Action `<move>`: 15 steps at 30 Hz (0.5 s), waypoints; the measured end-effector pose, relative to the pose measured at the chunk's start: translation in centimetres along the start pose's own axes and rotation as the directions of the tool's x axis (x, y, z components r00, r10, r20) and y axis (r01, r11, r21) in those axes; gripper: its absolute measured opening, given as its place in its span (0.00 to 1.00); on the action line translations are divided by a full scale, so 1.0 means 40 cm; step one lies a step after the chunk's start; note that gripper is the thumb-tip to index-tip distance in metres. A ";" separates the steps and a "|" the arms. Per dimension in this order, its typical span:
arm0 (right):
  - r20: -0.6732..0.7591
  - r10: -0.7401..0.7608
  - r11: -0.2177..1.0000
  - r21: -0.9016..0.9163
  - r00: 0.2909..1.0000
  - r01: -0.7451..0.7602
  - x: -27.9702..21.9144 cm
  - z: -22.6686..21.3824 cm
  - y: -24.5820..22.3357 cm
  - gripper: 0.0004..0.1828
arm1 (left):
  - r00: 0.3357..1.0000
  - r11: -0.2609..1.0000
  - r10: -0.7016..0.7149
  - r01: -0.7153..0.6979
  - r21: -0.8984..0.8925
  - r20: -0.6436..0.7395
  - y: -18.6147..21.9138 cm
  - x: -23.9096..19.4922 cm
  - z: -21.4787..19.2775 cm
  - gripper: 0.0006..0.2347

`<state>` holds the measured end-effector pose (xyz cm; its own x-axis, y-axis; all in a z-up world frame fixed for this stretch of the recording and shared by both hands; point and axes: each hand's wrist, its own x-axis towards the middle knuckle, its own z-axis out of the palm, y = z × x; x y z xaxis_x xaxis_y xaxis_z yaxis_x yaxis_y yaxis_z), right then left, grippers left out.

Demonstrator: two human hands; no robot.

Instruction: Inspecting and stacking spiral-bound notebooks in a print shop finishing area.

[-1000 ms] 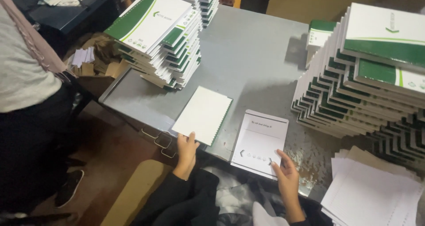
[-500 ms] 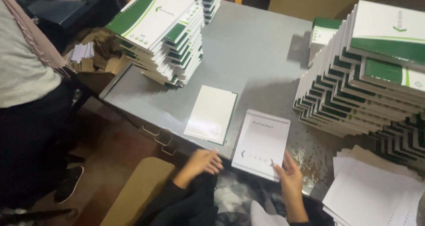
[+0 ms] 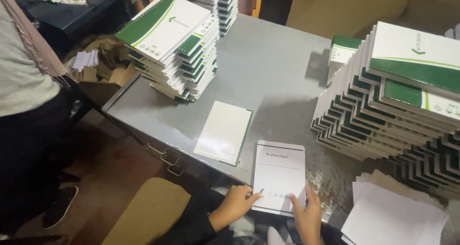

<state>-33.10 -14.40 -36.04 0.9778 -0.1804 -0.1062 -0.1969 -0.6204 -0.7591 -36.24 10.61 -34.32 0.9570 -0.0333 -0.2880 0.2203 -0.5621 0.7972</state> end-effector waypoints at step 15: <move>0.110 0.208 0.910 0.343 0.972 -0.233 -0.072 -0.063 -0.140 0.25 | 0.973 0.967 -0.218 0.226 -0.121 0.076 -0.055 0.035 -0.041 0.19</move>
<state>-35.00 -12.33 -29.84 0.9173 -0.2201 -0.3317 -0.3830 -0.2608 -0.8862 -35.05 13.16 -35.59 0.8689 0.0272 -0.4942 0.4518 -0.4513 0.7696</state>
